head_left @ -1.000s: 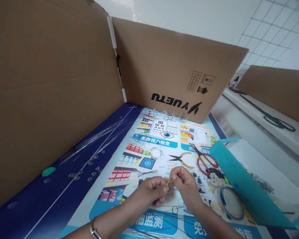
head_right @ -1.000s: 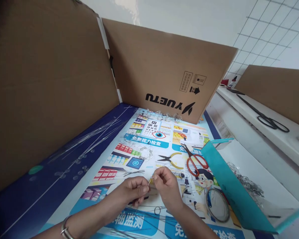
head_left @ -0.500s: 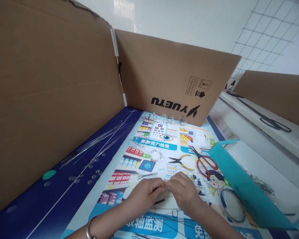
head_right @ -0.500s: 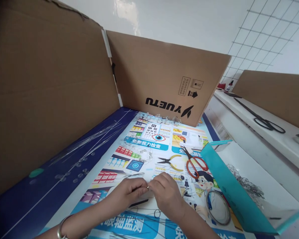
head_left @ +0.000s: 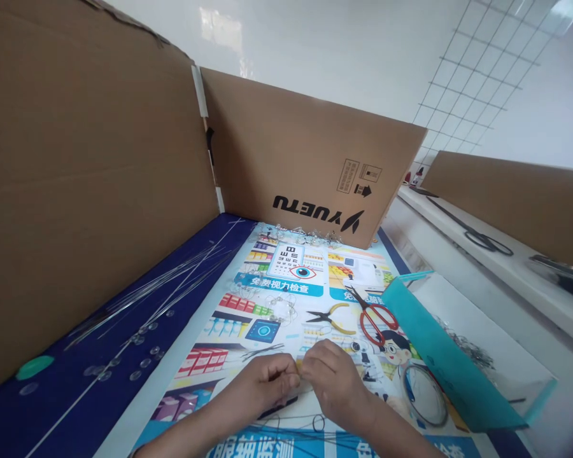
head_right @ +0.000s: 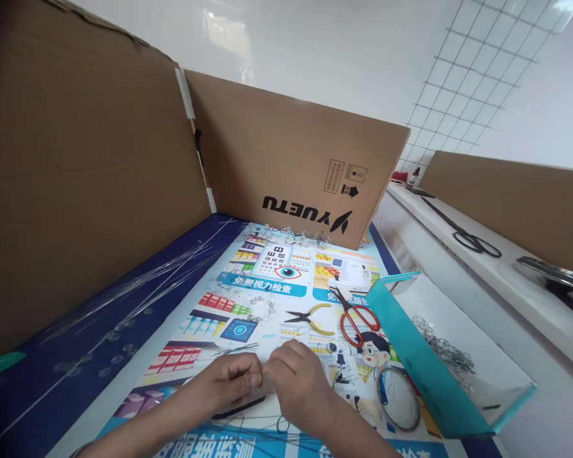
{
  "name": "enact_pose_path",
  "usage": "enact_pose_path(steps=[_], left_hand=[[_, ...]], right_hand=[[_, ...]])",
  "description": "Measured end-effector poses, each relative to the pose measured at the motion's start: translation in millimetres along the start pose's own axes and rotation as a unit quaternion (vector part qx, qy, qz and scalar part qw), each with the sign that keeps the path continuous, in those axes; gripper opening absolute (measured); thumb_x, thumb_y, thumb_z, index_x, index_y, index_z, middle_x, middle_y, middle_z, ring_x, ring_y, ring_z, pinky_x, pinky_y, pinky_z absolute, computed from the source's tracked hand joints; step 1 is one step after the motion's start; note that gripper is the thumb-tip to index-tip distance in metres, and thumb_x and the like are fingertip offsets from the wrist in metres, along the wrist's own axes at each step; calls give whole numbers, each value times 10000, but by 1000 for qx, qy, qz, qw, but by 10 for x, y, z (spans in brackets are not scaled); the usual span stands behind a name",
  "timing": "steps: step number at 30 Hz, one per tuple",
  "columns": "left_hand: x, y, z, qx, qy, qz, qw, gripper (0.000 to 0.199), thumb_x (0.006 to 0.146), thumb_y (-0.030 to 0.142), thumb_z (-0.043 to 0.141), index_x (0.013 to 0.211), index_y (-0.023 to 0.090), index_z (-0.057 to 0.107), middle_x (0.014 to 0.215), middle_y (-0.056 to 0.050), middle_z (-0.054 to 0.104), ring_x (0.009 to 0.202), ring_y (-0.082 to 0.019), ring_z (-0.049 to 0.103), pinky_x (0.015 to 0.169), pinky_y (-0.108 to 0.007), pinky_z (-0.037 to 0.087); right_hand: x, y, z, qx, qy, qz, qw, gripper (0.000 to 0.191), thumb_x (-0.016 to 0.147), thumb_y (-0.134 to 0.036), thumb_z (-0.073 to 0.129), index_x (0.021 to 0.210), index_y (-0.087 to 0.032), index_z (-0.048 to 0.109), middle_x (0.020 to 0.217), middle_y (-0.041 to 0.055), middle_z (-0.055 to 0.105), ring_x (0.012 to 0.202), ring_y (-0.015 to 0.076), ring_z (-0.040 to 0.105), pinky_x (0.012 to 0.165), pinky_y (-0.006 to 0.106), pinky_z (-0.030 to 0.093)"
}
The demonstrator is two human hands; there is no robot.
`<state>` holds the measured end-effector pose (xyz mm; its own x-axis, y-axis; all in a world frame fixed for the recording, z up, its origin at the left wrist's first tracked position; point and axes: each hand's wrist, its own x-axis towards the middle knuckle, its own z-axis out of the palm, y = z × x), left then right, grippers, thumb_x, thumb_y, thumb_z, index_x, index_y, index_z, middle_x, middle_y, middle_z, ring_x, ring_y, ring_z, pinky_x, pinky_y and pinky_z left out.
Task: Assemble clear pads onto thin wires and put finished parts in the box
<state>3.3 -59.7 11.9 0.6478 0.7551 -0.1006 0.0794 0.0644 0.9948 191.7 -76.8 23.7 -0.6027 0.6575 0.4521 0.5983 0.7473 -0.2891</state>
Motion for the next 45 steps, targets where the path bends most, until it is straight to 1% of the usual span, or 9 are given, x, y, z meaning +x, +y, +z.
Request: enact_pose_path(steps=[5, 8, 11, 14, 16, 19, 24, 36, 45], left_hand=[[0, 35, -3, 12, 50, 17, 999, 251, 782, 362, 555, 652, 147, 542, 570, 47, 410, 554, -91, 333, 517, -202, 254], [-6, 65, -4, -41, 75, -17, 996, 224, 777, 371, 554, 709, 158, 554, 533, 60, 416, 500, -81, 314, 489, -200, 250], [-10, 85, -3, -81, 95, -38, 992, 234, 746, 395, 587, 751, 163, 560, 508, 67, 432, 468, -75, 314, 468, -196, 255], [-10, 98, -5, -119, 89, -35, 988, 254, 732, 405, 605, 794, 161, 571, 513, 63, 456, 455, -70, 335, 454, -194, 257], [-7, 113, -12, -146, 84, -24, 985, 265, 724, 407, 620, 784, 153, 572, 543, 51, 489, 439, -58, 335, 439, -193, 247], [-9, 152, -30, -185, 96, -21, 978, 281, 696, 401, 656, 751, 140, 568, 612, 25, 548, 414, -35, 321, 414, -186, 220], [-42, 215, -60, -247, 97, -21, 964, 259, 730, 367, 651, 754, 131, 548, 693, -27, 618, 404, -25, 351, 378, -171, 194], [-78, 201, -57, -287, 94, 10, 953, 266, 800, 369, 587, 893, 120, 571, 674, -29, 624, 431, -61, 489, 395, -173, 354], [-117, 261, -7, -216, 116, 25, 969, 293, 754, 409, 610, 795, 119, 604, 676, -16, 605, 437, -51, 448, 410, -177, 315]], right_hand=[[-24, 86, -48, 33, 16, 13, 999, 161, 872, -133, 398, 923, -184, 542, 845, 52, 598, 786, 170, 504, 727, 332, 434], [-30, 289, -141, -17, 59, 102, 993, 202, 887, -192, 412, 1052, -188, 529, 976, 78, 604, 928, 190, 514, 815, 345, 430], [-34, 543, -233, -140, -31, 183, 973, 313, 856, -187, 422, 1157, -195, 510, 1170, 108, 537, 1095, 242, 442, 918, 405, 362], [-21, 753, -261, -227, -143, 201, 942, 523, 759, -201, 509, 1275, -194, 430, 1370, 114, 357, 1241, 303, 278, 980, 444, 270], [19, 849, -248, -250, -211, 198, 924, 596, 729, -211, 521, 1310, -196, 389, 1389, 110, 331, 1251, 311, 256, 975, 433, 258], [136, 938, -216, -256, -253, 188, 914, 551, 721, -185, 512, 1266, -200, 434, 1283, 112, 449, 1164, 286, 364, 943, 396, 272], [345, 1007, -175, -287, -257, 199, 901, 324, 740, -172, 491, 1057, -126, 544, 1006, 160, 550, 986, 299, 467, 880, 413, 286], [363, 1010, -58, -322, -257, 248, 877, 316, 732, -178, 508, 1042, -114, 499, 1004, 179, 517, 975, 315, 463, 751, 369, 359], [377, 906, -85, -290, -193, 256, 902, 184, 814, -127, 449, 979, -102, 527, 951, 161, 546, 924, 265, 504, 768, 353, 366]])
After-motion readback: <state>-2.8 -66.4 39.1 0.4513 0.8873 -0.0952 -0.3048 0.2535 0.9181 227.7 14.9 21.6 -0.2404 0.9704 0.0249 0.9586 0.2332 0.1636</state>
